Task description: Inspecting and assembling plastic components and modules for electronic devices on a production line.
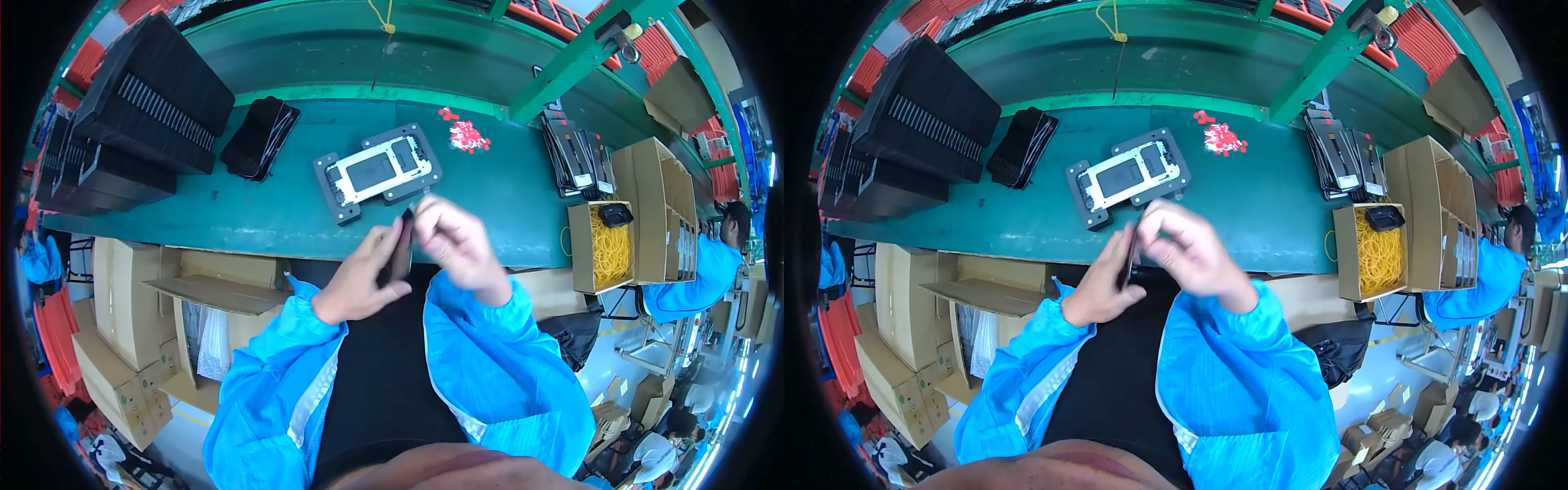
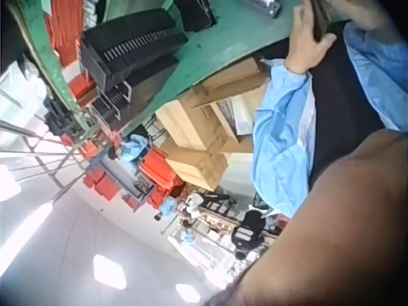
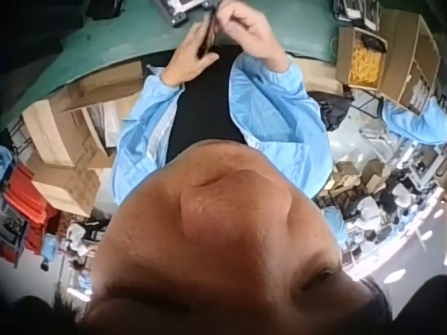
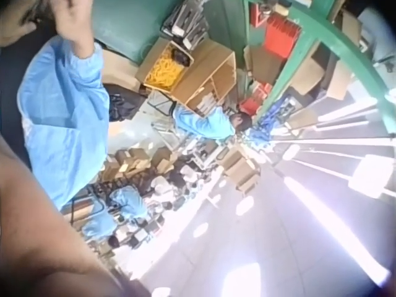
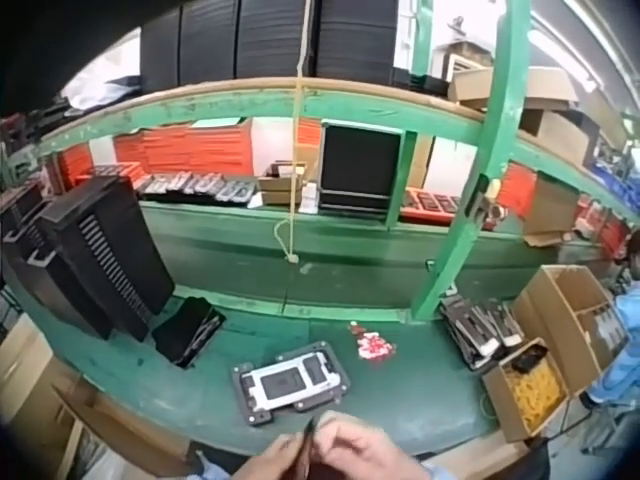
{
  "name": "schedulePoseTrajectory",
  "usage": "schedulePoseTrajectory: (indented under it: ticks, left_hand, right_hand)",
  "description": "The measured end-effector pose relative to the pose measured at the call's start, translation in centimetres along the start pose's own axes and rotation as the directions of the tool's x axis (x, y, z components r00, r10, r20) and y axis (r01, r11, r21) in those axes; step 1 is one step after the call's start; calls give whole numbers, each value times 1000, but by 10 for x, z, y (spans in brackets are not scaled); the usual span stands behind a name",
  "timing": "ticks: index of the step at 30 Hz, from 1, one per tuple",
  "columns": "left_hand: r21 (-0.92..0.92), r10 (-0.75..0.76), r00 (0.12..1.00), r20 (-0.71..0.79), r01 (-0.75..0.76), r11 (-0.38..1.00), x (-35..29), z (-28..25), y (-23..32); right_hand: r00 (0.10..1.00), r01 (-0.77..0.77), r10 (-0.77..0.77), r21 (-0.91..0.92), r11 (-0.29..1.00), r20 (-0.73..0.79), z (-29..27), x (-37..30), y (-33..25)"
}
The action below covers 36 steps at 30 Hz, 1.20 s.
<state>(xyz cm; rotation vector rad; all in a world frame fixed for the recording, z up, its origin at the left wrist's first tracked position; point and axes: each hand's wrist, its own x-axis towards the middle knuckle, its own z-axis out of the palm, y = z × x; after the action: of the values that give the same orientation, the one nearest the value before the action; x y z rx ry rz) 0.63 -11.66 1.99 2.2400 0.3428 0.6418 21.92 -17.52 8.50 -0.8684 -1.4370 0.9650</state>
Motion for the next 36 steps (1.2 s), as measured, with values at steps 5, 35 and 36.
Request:
schedulePoseTrajectory:
  ticks: [5,35,36]
  left_hand:
    - [-880,-325,936,137,266,395,6,-8,-5]
    - [282,-153,941,-300,241,928,69,-60,-46]
    - [282,-154,947,-283,235,930,74,-55,-49]
  right_hand:
    - [878,-184,-180,-660,728,-443,-119,37,76]
    - [849,-319,233,-108,942,-474,-124,58,129]
    - [854,-337,263,-93,937,-449,-125,57,127]
